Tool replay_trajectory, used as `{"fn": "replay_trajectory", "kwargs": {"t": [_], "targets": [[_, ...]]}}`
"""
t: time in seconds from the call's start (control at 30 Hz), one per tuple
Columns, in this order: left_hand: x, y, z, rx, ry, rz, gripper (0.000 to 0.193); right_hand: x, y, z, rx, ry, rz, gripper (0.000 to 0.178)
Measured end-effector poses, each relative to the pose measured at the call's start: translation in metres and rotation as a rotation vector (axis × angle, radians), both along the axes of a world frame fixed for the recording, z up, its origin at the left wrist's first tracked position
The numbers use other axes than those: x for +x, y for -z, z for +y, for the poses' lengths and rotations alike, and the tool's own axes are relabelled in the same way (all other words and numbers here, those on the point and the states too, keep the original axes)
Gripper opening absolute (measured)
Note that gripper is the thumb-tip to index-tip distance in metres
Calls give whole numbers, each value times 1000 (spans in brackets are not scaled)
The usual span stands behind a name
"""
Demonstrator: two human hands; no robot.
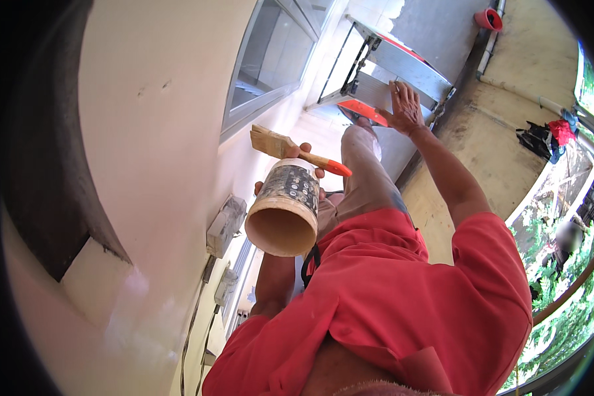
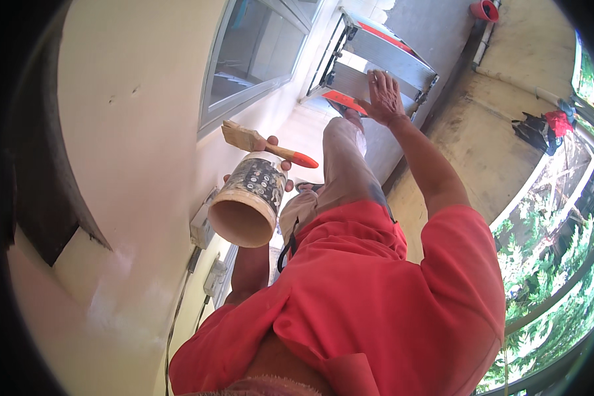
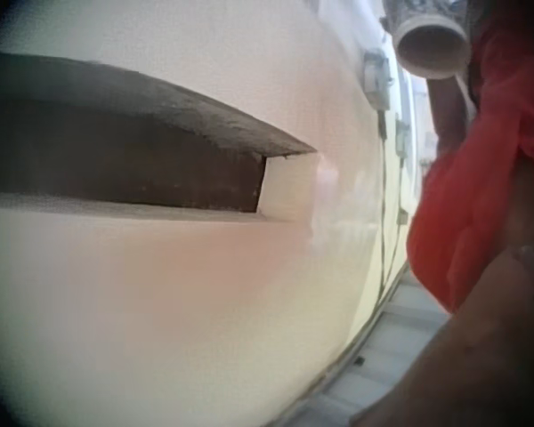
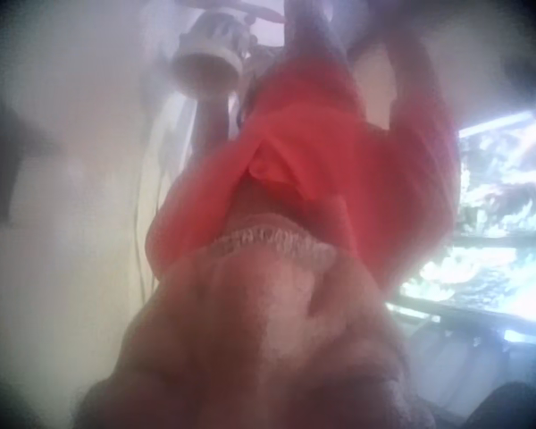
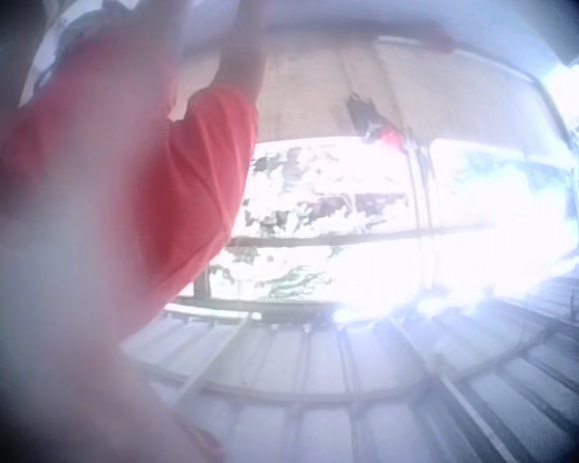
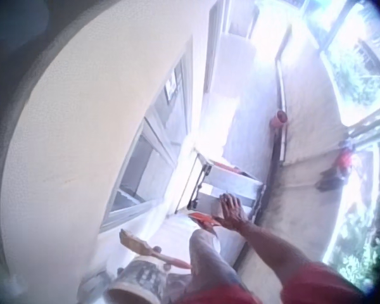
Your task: The person paints a ceiling using a paintbrush and a small container of paint. They repeatedly dip the brush into the container and apply paint to the ceiling surface in a methodical manner.
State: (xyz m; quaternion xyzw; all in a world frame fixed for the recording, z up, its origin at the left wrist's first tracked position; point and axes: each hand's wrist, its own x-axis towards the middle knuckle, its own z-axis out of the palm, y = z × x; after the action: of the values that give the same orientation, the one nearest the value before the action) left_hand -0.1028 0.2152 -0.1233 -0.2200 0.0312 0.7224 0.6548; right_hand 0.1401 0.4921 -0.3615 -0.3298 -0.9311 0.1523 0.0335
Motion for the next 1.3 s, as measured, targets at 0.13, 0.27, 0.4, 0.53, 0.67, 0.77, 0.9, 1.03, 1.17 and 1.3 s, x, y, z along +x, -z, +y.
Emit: {"fn": "replay_trajectory", "kwargs": {"t": [0.13, 0.27, 0.4, 0.53, 0.67, 0.77, 0.9, 1.03, 1.17, 1.3], "targets": [[-3, 20, 0, 1, 29, 11, 116, 9, 17, 18, -219, -86, -29, 109], [2, 22, -1, -24, 21, -5, 112, 4, 16, 21, -260, -7, -190, 116], [20, 32, -11, -153, -69, 63, 107, -12, 9, 13, -185, 65, -275, 113], [26, 56, -19, -58, -122, 45, 103, -13, 14, 9, -125, 76, -298, 108], [35, 72, -38, 12, -144, -51, 102, -8, 20, 8, -76, 70, -280, 108], [38, 84, -52, 18, -167, -60, 104, -10, 26, 8, -61, 53, -283, 108], [37, 88, -73, 112, -111, -178, 106, -9, 29, 7, -18, 48, -288, 108], [40, 90, -90, 122, -78, -91, 100, -8, 34, 7, 29, 48, -274, 108], [58, 91, -92, -18, -207, 3, 103, -10, 34, 6, 55, 45, -276, 109], [64, 97, -98, -43, -201, 36, 107, -8, 38, 7, 102, 33, -232, 109]]}}
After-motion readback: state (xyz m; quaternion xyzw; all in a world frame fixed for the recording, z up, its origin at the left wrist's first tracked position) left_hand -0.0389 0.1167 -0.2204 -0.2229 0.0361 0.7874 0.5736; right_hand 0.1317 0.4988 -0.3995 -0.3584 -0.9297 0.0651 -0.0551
